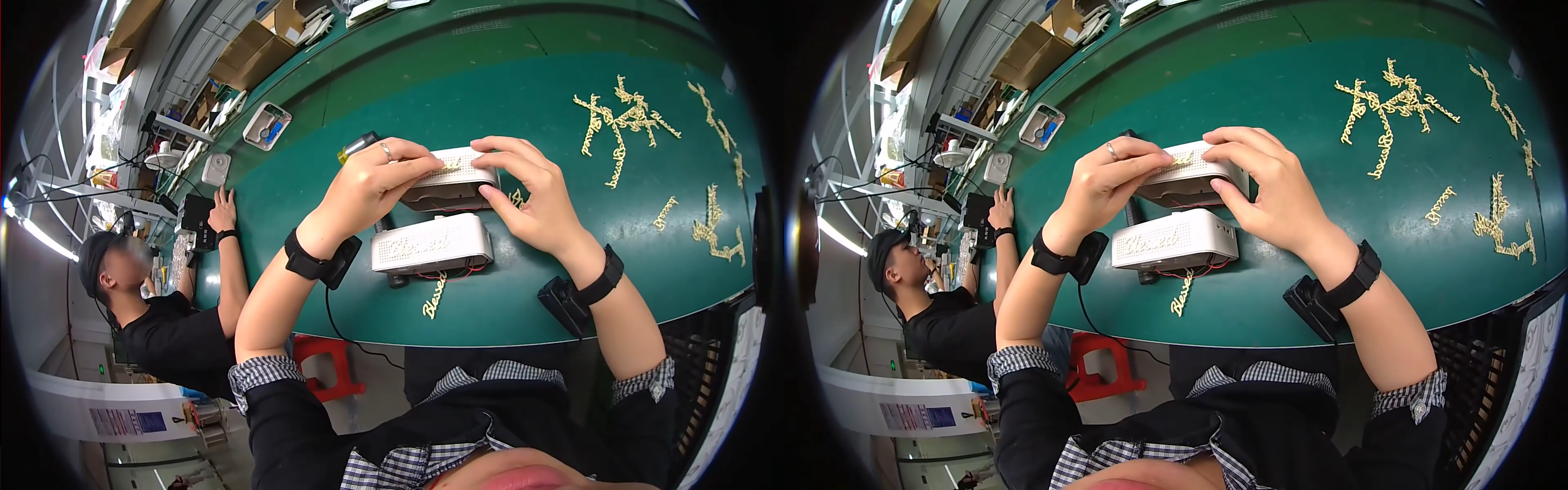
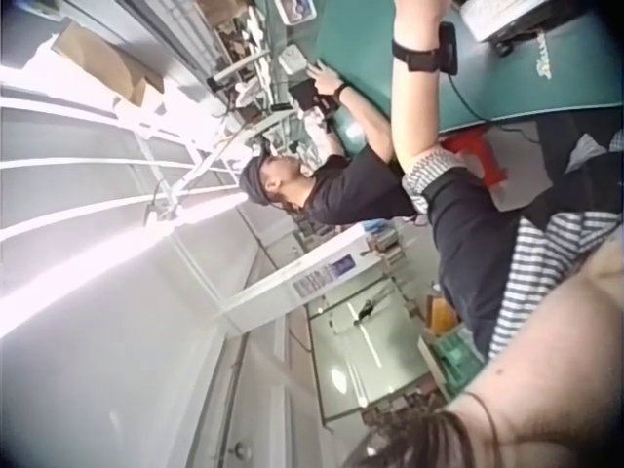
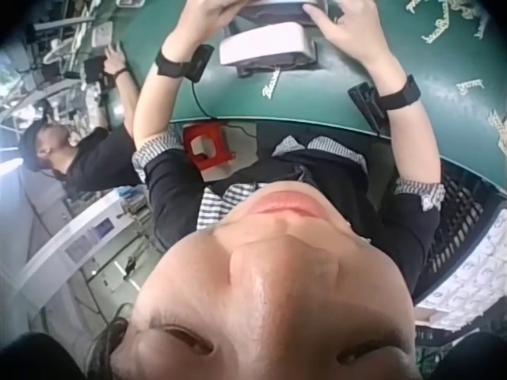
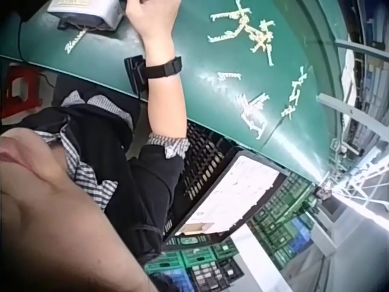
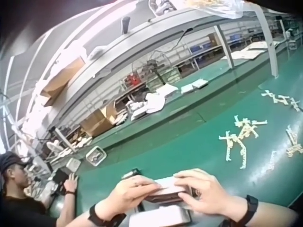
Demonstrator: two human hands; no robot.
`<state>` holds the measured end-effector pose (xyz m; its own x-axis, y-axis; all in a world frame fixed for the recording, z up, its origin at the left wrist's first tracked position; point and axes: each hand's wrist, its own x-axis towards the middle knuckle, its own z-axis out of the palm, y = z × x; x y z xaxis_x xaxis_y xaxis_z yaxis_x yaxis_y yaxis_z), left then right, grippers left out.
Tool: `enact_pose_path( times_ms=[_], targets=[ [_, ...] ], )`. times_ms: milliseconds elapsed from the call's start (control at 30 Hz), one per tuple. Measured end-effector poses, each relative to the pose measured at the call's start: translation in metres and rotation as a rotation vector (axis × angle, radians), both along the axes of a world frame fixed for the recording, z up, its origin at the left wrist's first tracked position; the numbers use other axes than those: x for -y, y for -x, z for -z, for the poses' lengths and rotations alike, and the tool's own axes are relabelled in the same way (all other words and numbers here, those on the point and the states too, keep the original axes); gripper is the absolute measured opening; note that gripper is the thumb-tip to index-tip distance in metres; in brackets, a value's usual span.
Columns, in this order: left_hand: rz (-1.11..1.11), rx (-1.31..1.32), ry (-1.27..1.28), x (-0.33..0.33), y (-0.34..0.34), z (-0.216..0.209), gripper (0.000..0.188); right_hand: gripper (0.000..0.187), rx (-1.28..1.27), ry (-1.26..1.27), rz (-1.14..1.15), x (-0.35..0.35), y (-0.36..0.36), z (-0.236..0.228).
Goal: Assembling small white decorative boxes by attaching gold-colored parts and tapping them into place with a rubber mallet.
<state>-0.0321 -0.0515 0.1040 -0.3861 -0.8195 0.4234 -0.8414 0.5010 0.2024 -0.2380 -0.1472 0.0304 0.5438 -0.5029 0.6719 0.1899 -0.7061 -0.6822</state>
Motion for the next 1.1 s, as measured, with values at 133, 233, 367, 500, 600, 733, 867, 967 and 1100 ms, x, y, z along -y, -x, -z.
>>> enact_pose_path(
  times_ms=[133, 233, 367, 500, 600, 733, 867, 967, 1100],
  targets=[
    [0.003, 0.006, -0.001, 0.001, 0.003, -0.001, 0.03, 0.027, -0.007, 0.004, 0.001, 0.001, 0.001, -0.001],
    [0.002, 0.024, -0.022, 0.001, 0.001, 0.0, 0.031, 0.027, -0.01, 0.008, 0.003, 0.001, 0.001, -0.001],
    [-0.012, 0.054, -0.043, 0.002, 0.001, 0.0, 0.032, 0.028, -0.018, 0.016, 0.003, 0.001, 0.001, 0.0],
    [0.004, 0.119, -0.026, 0.003, -0.002, -0.001, 0.036, 0.032, -0.027, 0.033, 0.019, 0.0, 0.001, 0.0],
    [0.004, 0.174, -0.046, -0.004, -0.009, 0.0, 0.041, 0.035, -0.021, 0.049, 0.052, -0.002, 0.0, 0.001],
    [-0.017, 0.301, -0.136, -0.014, -0.011, -0.01, 0.051, 0.038, -0.04, -0.005, -0.027, 0.003, -0.003, 0.009],
    [-0.029, 0.373, -0.189, -0.019, -0.002, -0.021, 0.057, 0.039, -0.064, -0.061, -0.061, 0.002, -0.001, 0.009],
    [-0.047, 0.266, -0.189, -0.019, 0.005, -0.023, 0.057, 0.041, -0.089, -0.038, -0.082, 0.005, -0.001, 0.008],
    [0.034, 0.156, -0.23, -0.013, 0.009, -0.02, 0.056, 0.043, -0.091, -0.036, -0.089, 0.006, -0.002, 0.012]
  ],
)
